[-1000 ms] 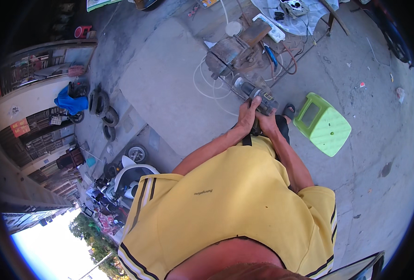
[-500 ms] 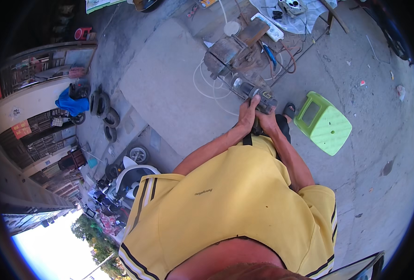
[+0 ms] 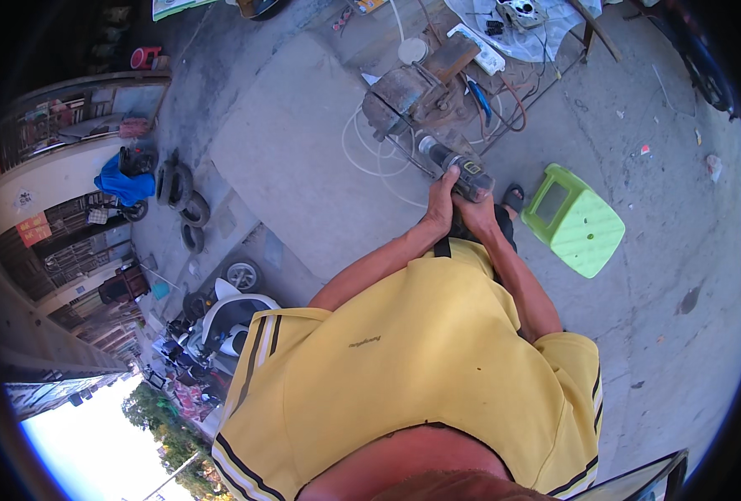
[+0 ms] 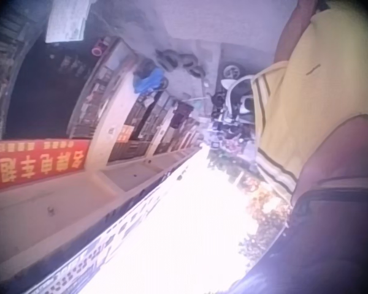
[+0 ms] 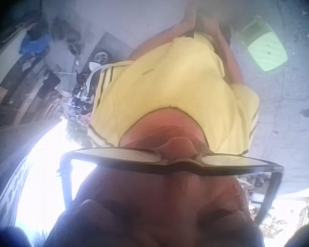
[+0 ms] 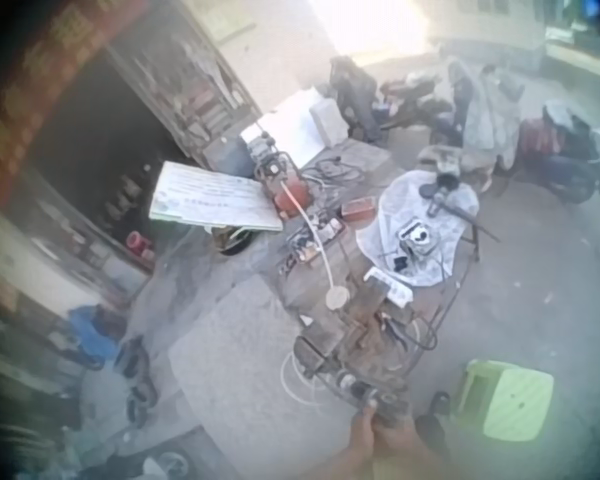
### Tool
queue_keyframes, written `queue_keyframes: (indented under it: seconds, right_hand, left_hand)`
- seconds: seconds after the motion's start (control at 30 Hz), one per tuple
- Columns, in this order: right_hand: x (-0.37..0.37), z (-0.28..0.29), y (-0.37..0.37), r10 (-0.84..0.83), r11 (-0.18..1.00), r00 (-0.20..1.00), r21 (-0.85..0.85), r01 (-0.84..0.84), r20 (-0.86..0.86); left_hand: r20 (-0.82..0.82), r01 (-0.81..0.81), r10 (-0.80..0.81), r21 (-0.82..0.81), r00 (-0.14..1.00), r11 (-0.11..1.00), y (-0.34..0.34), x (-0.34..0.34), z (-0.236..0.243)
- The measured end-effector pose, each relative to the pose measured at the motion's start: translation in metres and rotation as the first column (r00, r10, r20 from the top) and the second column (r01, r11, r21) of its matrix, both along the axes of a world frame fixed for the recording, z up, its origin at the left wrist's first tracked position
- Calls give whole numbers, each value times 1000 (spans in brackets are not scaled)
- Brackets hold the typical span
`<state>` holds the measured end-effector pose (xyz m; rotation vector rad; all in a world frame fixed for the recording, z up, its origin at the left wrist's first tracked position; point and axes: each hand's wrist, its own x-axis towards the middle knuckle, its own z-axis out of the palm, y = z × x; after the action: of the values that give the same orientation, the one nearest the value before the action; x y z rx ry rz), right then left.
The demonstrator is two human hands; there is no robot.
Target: The person uses a cordless drill to bore a hole into a metal rod clamped in a bench vise. They briefly remove the drill bit, swap it for another, and then continue drilling the same rod.
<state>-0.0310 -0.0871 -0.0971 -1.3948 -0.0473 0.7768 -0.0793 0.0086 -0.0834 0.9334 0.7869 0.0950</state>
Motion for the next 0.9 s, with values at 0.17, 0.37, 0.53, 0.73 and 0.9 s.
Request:
queue_keyframes:
  seconds: [0.17, 0.37, 0.53, 0.73, 0.9]
  right_hand:
    - [3, 12, 0, 65, 998, 995, -28, -63, 71]
    - [3, 15, 1, 67, 998, 984, -13, -66, 167]
    - [10, 18, 2, 46, 998, 993, -42, -42, 107]
    - [14, 2, -4, 132, 985, 990, -118, -126, 45]
    - [22, 11, -6, 207, 968, 972, -170, -187, 109]
  left_hand:
    - [30, -26, 25, 6, 999, 1000, -2, -1, 0]
    - [50, -37, 37, 3, 998, 999, -1, -3, 6]
    - [4, -66, 66, -67, 998, 996, -4, 4, -11]
    - [-60, -79, 73, -110, 996, 991, -3, 6, -18]
    - [-60, -102, 96, -117, 994, 988, -5, 9, -21]
